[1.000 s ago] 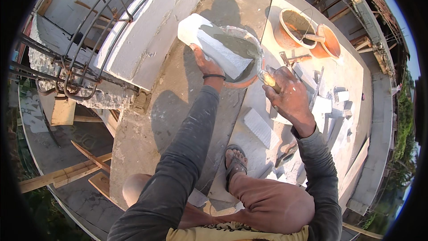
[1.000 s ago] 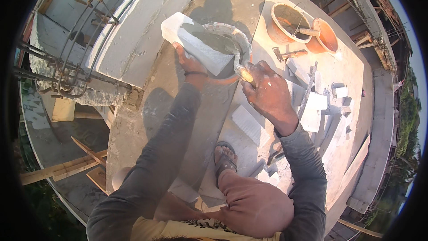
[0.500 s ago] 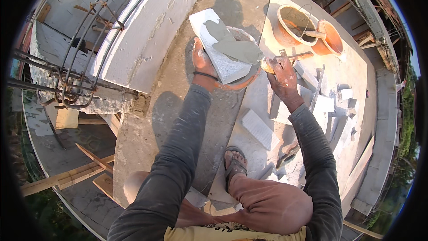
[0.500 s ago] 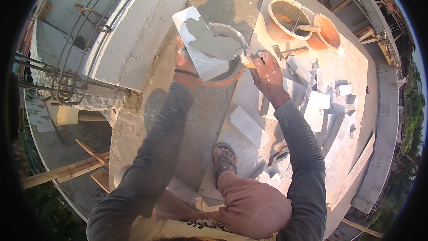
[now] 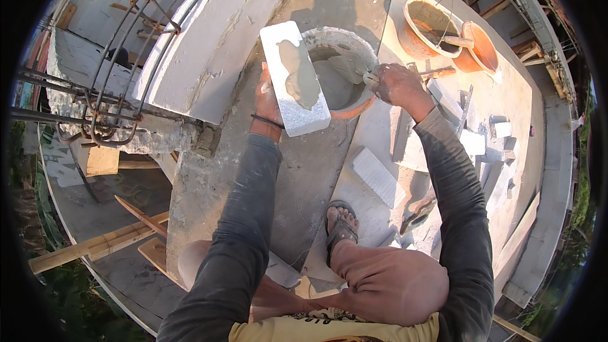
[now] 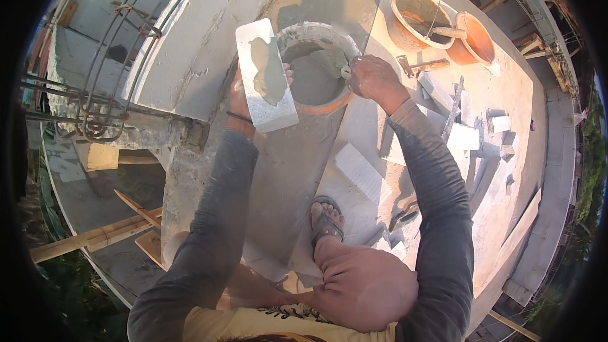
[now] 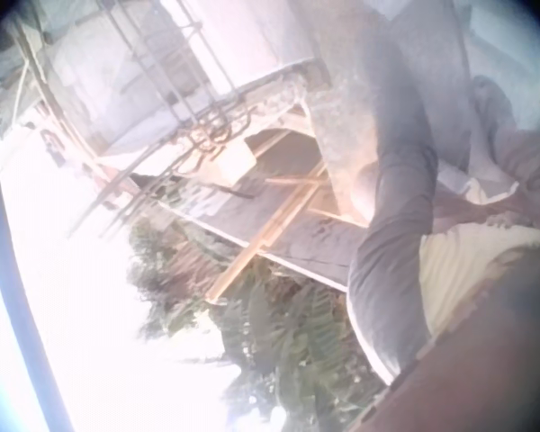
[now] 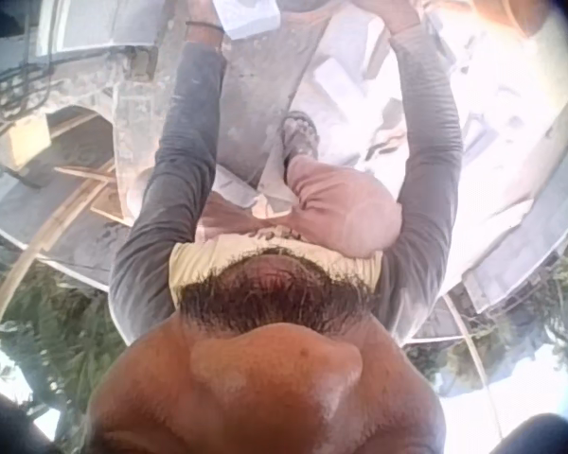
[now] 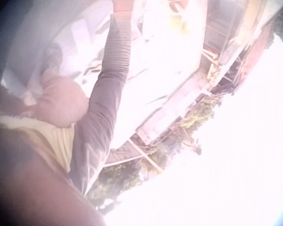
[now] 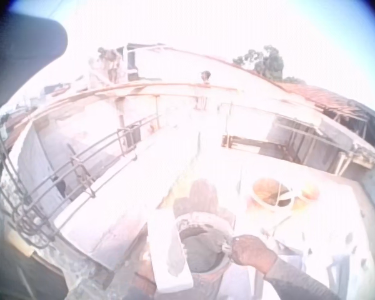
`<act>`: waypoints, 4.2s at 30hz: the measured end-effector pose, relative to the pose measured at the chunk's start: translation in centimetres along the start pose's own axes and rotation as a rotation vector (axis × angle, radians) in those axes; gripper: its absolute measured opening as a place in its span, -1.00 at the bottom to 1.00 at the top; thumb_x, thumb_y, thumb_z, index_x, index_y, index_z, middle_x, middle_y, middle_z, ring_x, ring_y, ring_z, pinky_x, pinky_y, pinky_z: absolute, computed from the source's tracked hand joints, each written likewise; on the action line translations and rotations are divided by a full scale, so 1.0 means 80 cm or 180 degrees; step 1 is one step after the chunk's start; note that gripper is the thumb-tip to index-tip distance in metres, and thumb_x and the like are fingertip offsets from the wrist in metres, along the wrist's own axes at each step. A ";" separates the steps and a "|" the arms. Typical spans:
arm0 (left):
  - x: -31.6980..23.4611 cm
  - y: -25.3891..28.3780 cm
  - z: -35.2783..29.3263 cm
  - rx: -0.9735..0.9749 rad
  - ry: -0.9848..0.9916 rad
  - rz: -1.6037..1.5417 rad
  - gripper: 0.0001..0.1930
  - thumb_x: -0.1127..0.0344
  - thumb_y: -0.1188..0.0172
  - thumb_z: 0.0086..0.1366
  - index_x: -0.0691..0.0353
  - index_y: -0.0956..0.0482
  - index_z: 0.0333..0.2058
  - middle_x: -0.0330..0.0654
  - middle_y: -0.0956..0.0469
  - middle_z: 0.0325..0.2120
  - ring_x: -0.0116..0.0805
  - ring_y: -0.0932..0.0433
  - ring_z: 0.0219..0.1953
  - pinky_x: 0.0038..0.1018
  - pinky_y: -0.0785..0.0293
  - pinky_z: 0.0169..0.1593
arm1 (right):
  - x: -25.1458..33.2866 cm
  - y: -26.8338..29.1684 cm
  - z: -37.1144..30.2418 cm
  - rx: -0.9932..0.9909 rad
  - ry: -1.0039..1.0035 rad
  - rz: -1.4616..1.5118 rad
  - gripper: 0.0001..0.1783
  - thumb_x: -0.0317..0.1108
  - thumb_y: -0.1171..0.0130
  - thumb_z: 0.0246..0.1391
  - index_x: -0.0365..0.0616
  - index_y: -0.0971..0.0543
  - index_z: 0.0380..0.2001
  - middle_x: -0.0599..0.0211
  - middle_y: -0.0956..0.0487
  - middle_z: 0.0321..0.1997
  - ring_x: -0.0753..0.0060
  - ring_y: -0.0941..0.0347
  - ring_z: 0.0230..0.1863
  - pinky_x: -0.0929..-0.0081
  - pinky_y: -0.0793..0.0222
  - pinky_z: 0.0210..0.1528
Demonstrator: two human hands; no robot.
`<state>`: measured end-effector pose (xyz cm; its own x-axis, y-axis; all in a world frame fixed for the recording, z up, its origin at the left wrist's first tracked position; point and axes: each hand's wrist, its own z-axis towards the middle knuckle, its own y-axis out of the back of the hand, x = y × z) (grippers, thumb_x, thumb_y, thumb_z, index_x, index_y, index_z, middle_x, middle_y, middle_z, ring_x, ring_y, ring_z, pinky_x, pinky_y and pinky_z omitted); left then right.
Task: The person applies mortar to lightweight concrete blocks with a trowel, positions them on a wall, uses a hand saw to cut a block, and fits it into the masonry.
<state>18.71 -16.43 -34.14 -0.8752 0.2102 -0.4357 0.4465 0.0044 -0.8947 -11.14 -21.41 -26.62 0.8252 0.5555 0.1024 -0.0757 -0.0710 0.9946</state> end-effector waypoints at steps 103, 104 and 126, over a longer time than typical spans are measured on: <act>0.033 -0.005 -0.035 -0.0253 -0.0993 -0.0098 -0.20 -0.35 0.09 0.36 0.08 -0.11 0.36 -0.10 -0.28 0.25 -0.08 -0.32 0.25 -0.12 -0.28 0.30 | 0.027 0.120 -0.025 0.1072 -0.1347 0.2029 -0.67 -0.15 -0.25 0.15 -0.10 -0.64 -0.10 0.20 -0.61 -0.26 0.38 -0.55 -0.31 0.34 -0.45 -0.26; 0.039 -0.008 -0.024 -0.0273 -0.1135 -0.0048 -0.19 -0.36 0.09 0.35 0.08 -0.10 0.36 -0.09 -0.27 0.25 -0.08 -0.31 0.26 -0.12 -0.27 0.30 | 0.052 0.152 -0.031 0.0893 -0.1275 0.1857 -0.66 -0.16 -0.24 0.16 -0.13 -0.63 -0.10 0.15 -0.61 -0.27 0.31 -0.55 -0.31 0.30 -0.44 -0.24; 0.072 -0.049 0.020 0.0047 -0.0885 -0.0364 -0.16 -0.39 0.08 0.32 0.08 -0.12 0.36 -0.05 -0.27 0.25 -0.03 -0.28 0.28 -0.04 -0.23 0.32 | 0.136 0.177 -0.032 -0.1027 0.0145 -0.0388 -0.65 -0.25 -0.25 0.06 -0.20 -0.60 -0.11 0.07 -0.56 -0.27 0.05 -0.55 -0.22 0.21 -0.49 -0.18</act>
<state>11.61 -16.76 -33.28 -0.9380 -0.0665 -0.3403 0.3412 -0.0020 -0.9400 -4.63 -14.24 -11.38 0.8138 0.5806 -0.0241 -0.1571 0.2597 0.9528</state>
